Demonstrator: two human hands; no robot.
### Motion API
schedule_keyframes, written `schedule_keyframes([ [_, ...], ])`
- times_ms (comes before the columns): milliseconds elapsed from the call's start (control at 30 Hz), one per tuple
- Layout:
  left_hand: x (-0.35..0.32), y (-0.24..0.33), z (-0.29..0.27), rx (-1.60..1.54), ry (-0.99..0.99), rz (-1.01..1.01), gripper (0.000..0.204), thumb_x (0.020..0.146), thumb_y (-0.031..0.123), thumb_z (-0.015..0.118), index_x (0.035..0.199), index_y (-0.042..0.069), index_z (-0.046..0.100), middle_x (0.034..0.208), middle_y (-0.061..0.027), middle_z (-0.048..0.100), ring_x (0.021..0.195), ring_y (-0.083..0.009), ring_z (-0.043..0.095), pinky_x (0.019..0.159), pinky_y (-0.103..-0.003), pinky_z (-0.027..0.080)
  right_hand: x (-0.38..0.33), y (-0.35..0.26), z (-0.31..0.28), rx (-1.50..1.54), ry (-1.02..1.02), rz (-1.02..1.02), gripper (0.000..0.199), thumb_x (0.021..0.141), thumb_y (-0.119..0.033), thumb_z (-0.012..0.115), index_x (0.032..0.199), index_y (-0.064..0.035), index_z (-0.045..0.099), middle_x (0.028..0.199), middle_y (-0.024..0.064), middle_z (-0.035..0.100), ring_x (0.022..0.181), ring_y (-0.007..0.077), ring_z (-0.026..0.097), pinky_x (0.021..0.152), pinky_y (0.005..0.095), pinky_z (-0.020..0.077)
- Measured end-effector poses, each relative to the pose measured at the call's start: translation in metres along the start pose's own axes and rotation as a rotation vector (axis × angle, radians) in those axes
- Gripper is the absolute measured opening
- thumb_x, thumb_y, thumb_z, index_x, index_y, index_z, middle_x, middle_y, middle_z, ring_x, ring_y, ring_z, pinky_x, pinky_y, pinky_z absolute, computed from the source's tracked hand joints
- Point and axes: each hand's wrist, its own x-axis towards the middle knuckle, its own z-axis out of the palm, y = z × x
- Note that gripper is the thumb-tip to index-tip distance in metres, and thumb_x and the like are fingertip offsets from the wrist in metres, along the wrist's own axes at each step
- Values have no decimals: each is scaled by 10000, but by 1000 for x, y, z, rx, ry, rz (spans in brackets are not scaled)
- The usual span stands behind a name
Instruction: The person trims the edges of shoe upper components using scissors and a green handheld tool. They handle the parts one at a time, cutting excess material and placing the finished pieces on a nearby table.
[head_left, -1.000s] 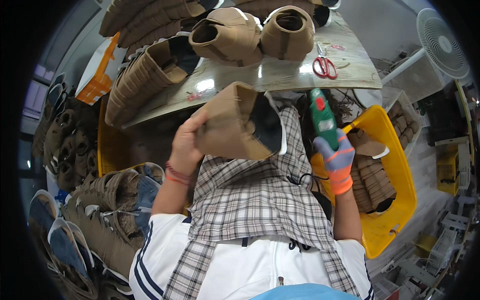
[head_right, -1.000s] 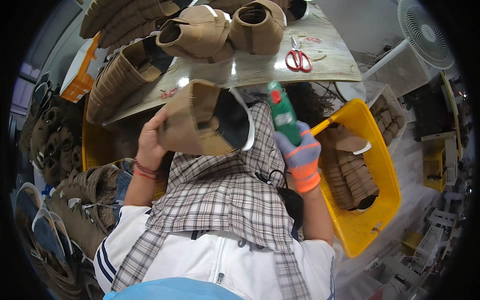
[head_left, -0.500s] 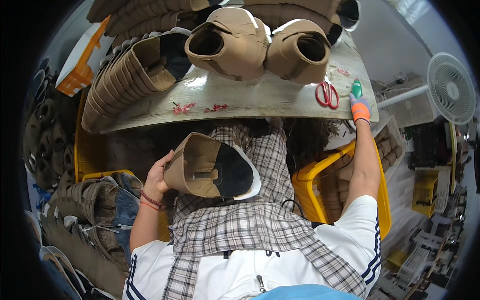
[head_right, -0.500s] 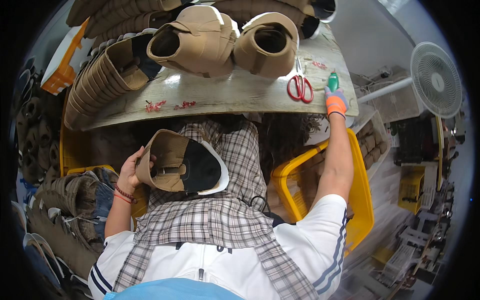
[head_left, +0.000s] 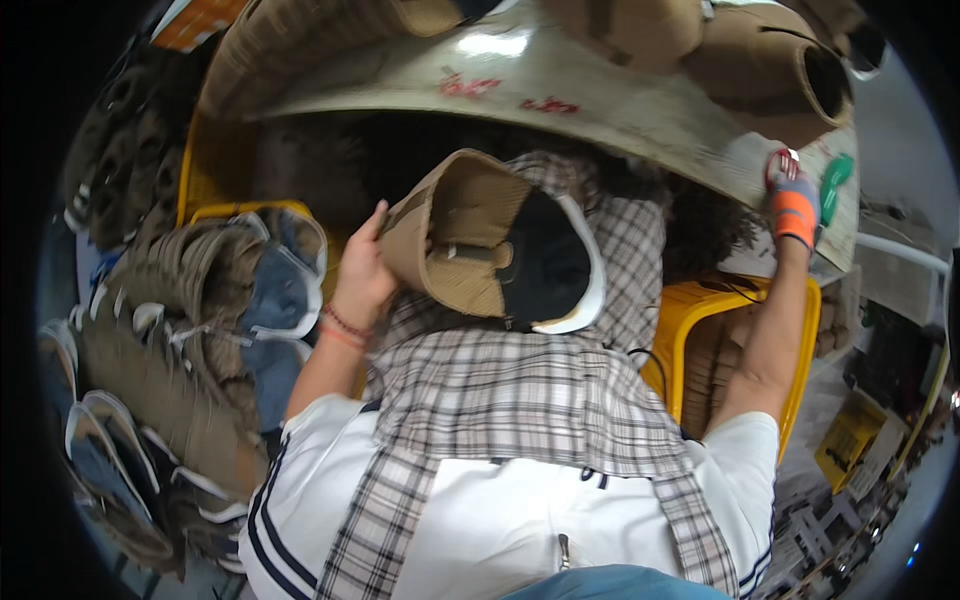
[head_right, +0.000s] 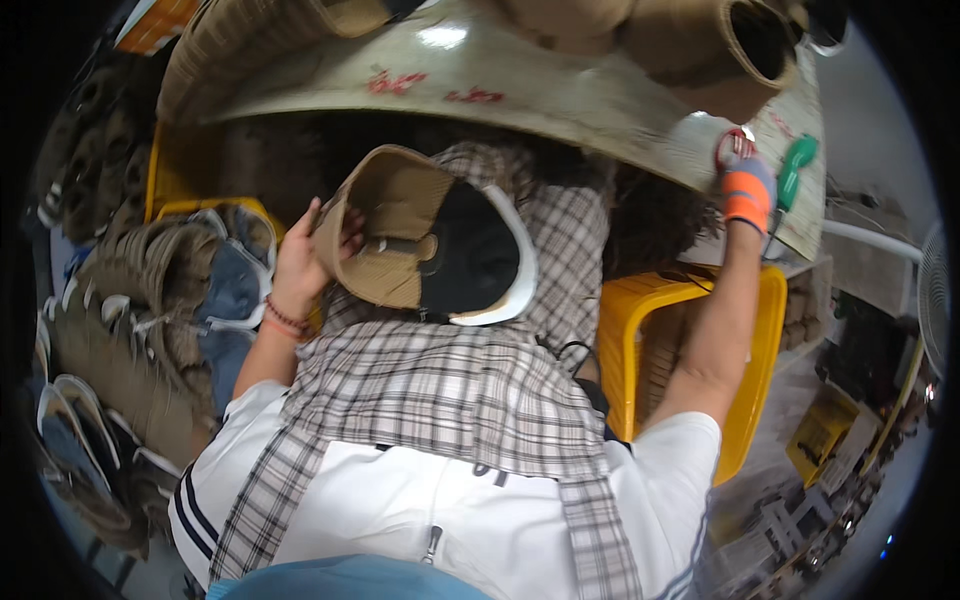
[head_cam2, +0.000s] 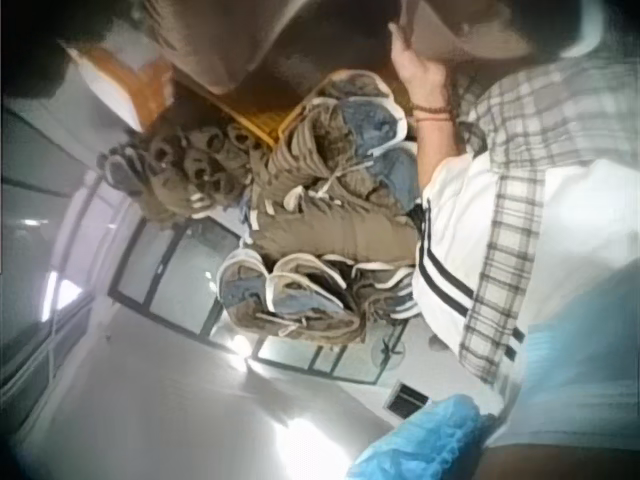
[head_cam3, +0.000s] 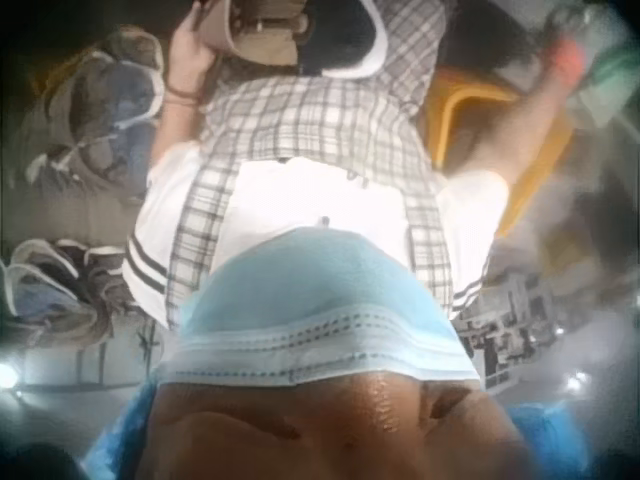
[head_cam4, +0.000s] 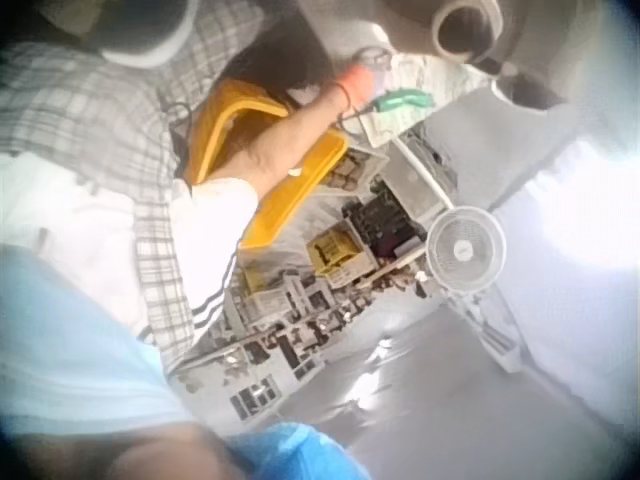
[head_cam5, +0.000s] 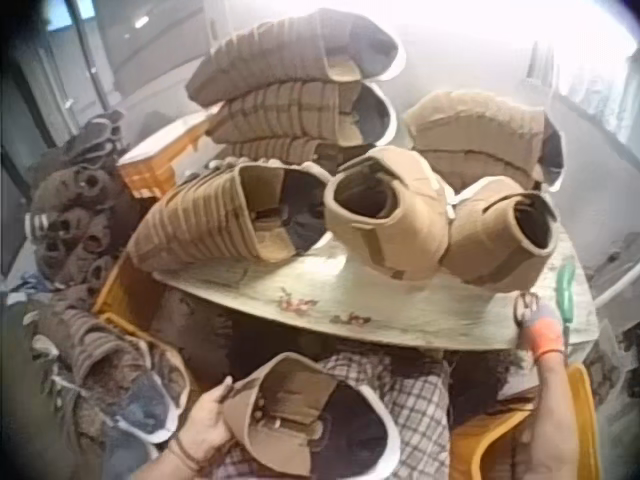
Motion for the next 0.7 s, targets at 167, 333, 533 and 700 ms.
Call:
schedule_keyframes([
  [167,4,-26,-22,-108,52,165,325,962,229,434,1113,-25,570,945,-160,645,816,-273,618,808,-406,518,11,15,0,-129,-299,-15,391,777,-339,572,890,25,658,838,276,638,860,436,620,770,464,489],
  [333,15,-36,-26,110,83,202,216,899,178,584,1072,49,607,849,-15,570,750,-181,504,671,-299,448,-68,82,8,521,-199,242,345,795,-311,672,868,21,608,601,118,594,574,242,605,551,375,471],
  [533,52,-44,-44,-28,112,165,262,905,157,613,1151,74,585,951,-18,607,815,-162,550,701,-297,480,-254,-50,-39,883,-342,-118,443,739,-62,740,1118,-5,520,1046,55,539,926,125,499,782,260,447],
  [700,35,-48,-47,77,139,130,437,1012,352,273,1266,55,468,1249,-107,548,1137,-259,533,971,-394,447,-256,-154,-81,354,-213,-870,421,638,-203,748,988,-60,562,964,139,564,917,343,542,812,404,456],
])
